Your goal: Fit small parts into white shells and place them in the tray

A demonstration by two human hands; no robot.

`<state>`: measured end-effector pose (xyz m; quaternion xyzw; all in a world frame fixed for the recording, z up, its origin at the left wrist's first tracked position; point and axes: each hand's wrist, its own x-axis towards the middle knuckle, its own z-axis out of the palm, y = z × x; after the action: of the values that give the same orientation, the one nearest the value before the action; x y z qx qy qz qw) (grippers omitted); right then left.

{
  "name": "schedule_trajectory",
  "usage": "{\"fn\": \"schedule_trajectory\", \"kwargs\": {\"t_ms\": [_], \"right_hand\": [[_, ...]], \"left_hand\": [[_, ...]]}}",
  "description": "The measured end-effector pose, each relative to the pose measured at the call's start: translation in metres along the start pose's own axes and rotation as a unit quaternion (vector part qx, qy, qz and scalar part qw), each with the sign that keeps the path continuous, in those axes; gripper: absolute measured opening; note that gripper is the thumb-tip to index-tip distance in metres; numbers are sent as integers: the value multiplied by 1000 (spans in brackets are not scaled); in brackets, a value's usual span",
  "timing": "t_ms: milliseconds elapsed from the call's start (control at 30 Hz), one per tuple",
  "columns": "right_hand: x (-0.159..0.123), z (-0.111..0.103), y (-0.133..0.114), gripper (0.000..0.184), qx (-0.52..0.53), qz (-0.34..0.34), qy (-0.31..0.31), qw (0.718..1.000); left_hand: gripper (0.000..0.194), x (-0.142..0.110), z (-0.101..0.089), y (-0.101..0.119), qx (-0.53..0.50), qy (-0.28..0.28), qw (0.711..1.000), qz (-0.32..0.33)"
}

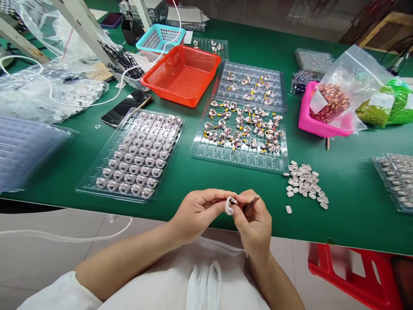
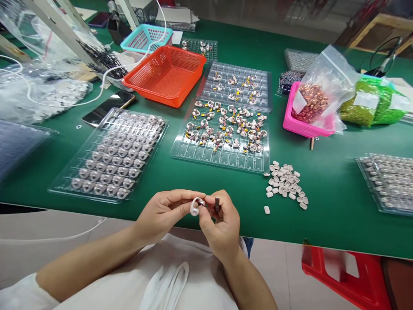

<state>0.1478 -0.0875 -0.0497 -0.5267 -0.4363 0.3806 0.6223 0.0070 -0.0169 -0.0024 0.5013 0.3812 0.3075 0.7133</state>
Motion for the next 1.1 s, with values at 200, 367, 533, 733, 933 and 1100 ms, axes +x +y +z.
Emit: {"fn": "schedule_trajectory", "kwargs": {"t_ms": [200,367,533,733,933,1100], "right_hand": [[3,0,-5,11,20,43,0,999],[7,5,-11,15,27,47,19,998],[8,8,-8,17,63,39,19,997],[5,9,-3,20,76,37,11,996],[7,9,1,21,76,37,8,996],[8,7,3,20,79,53,-10,995]], "left_hand": [[19,2,-1,0,-29,-10,1000,0],[23,3,0,-6,-28,-9,999,22],[27,2,1,-8,-6,-22,998,58],[25,-2,0,-12,47,-15,994,101],[21,-4,-1,-18,99,0,988,119],[19,-2,-2,-17,98,-4,989,115]]}}
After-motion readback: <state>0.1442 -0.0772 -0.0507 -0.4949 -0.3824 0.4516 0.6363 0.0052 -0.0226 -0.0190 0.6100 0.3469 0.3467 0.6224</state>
